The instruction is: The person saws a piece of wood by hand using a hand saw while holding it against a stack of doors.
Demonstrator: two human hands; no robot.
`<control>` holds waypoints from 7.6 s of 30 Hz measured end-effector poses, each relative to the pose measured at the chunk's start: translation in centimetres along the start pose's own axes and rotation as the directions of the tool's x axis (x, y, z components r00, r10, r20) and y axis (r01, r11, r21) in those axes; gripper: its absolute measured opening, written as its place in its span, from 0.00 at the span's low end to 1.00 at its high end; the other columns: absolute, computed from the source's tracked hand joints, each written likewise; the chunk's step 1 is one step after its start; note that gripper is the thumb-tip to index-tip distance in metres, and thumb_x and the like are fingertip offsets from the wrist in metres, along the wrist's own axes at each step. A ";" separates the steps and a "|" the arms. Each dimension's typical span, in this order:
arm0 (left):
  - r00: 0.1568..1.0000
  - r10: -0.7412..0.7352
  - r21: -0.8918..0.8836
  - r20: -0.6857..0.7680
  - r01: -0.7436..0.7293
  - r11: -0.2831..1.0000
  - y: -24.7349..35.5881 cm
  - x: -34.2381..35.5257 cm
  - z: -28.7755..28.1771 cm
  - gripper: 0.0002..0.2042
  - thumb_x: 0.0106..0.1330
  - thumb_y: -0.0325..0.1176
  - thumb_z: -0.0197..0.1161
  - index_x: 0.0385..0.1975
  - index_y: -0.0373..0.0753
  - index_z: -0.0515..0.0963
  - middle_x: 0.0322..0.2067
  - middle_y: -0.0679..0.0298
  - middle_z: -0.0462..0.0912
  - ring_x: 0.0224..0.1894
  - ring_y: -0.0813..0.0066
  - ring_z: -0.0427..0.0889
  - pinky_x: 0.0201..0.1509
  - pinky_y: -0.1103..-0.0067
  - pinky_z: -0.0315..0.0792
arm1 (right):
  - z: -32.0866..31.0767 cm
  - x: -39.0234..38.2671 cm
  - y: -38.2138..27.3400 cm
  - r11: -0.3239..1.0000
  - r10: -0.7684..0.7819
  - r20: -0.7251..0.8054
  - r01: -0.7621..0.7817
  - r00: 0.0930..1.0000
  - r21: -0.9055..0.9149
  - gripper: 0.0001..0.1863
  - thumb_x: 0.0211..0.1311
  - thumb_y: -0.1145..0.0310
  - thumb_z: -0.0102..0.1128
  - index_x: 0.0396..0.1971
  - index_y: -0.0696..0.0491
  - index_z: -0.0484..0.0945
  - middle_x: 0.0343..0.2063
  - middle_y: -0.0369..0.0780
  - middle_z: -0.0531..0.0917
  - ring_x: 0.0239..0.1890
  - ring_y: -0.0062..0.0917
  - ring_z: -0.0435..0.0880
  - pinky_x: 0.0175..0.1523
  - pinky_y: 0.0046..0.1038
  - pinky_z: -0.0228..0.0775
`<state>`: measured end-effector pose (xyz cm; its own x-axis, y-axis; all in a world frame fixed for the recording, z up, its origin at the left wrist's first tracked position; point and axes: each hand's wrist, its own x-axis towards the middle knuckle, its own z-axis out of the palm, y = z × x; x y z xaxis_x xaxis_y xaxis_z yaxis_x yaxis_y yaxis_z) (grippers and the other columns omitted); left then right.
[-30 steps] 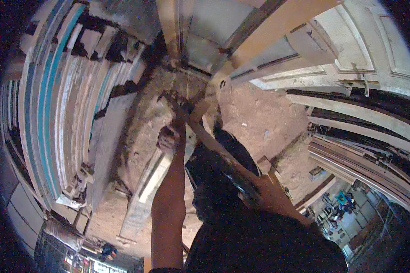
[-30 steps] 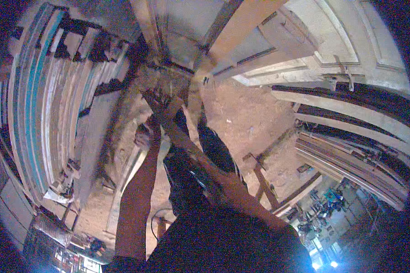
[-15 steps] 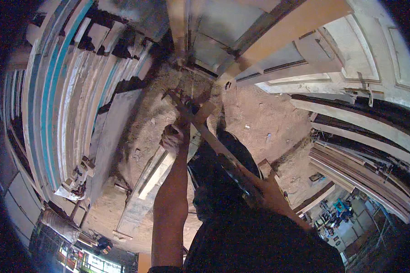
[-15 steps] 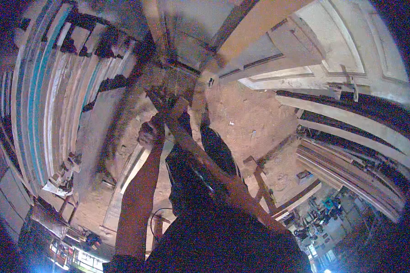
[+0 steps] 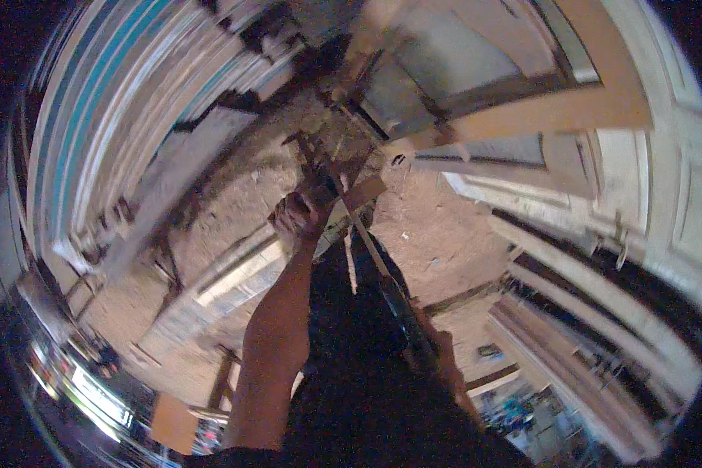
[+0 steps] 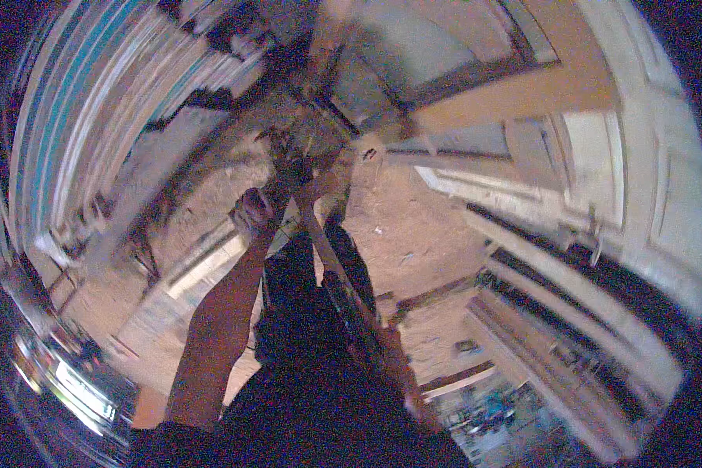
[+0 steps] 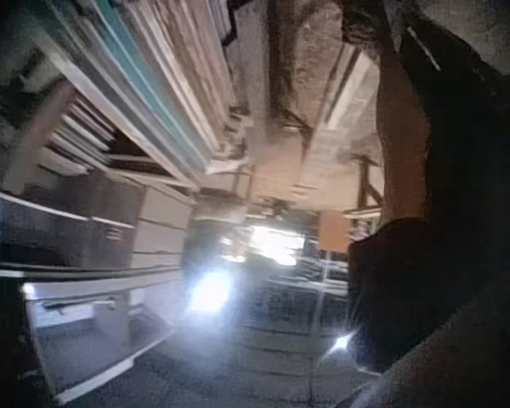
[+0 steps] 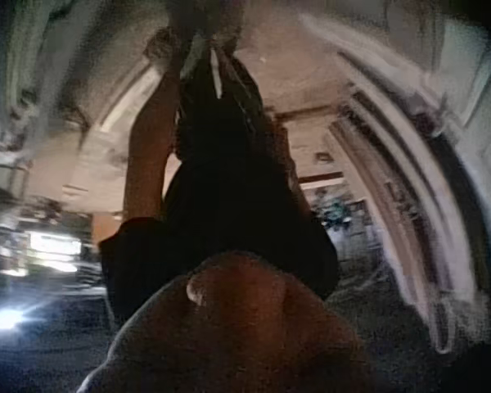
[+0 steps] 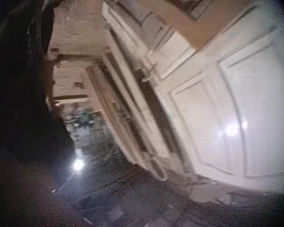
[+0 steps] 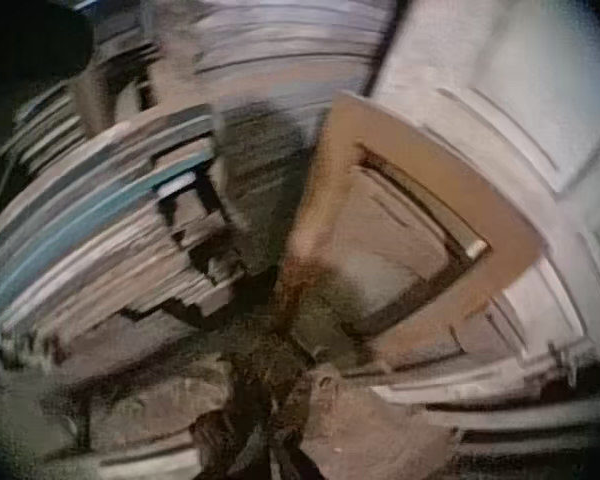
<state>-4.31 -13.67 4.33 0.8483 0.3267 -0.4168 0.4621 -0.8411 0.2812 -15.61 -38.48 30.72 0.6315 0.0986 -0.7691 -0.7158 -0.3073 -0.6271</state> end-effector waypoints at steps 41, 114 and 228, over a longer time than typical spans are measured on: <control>0.986 -0.027 -0.105 -0.166 0.010 0.994 -2.0 0.0 2.2 0.31 0.54 0.63 0.66 0.51 0.47 0.76 0.42 0.56 0.84 0.47 0.53 0.82 0.55 0.53 0.67 | 2.4 1.7 0.7 0.966 -0.239 -0.138 0.220 0.961 -0.139 0.34 0.58 0.70 0.64 0.66 0.60 0.68 0.41 0.45 0.85 0.32 0.19 0.81 0.40 0.25 0.74; 0.955 0.176 0.325 -0.237 -0.092 0.941 -4.3 1.0 5.0 0.24 0.66 0.55 0.56 0.50 0.42 0.75 0.42 0.54 0.83 0.38 0.57 0.81 0.47 0.57 0.73 | -2.5 1.8 11.4 0.938 -0.277 -0.187 0.307 0.942 0.158 0.33 0.66 0.56 0.55 0.69 0.54 0.65 0.28 0.33 0.81 0.20 0.14 0.76 0.24 0.19 0.70; 0.303 0.740 0.178 0.601 -0.953 0.245 13.3 -6.5 92.6 0.33 0.63 0.52 0.64 0.61 0.36 0.69 0.52 0.46 0.79 0.55 0.48 0.78 0.57 0.59 0.73 | -8.8 7.7 71.0 0.532 0.699 -0.526 0.139 0.485 0.835 0.30 0.52 0.75 0.62 0.60 0.60 0.75 0.38 0.42 0.86 0.35 0.20 0.82 0.42 0.24 0.75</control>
<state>-27.62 -66.84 -69.27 0.4431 -0.7824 -0.4377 -0.7409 -0.5944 0.3125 -58.90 -67.85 -18.62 -0.0374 -0.6649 -0.7460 -0.5420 0.6407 -0.5439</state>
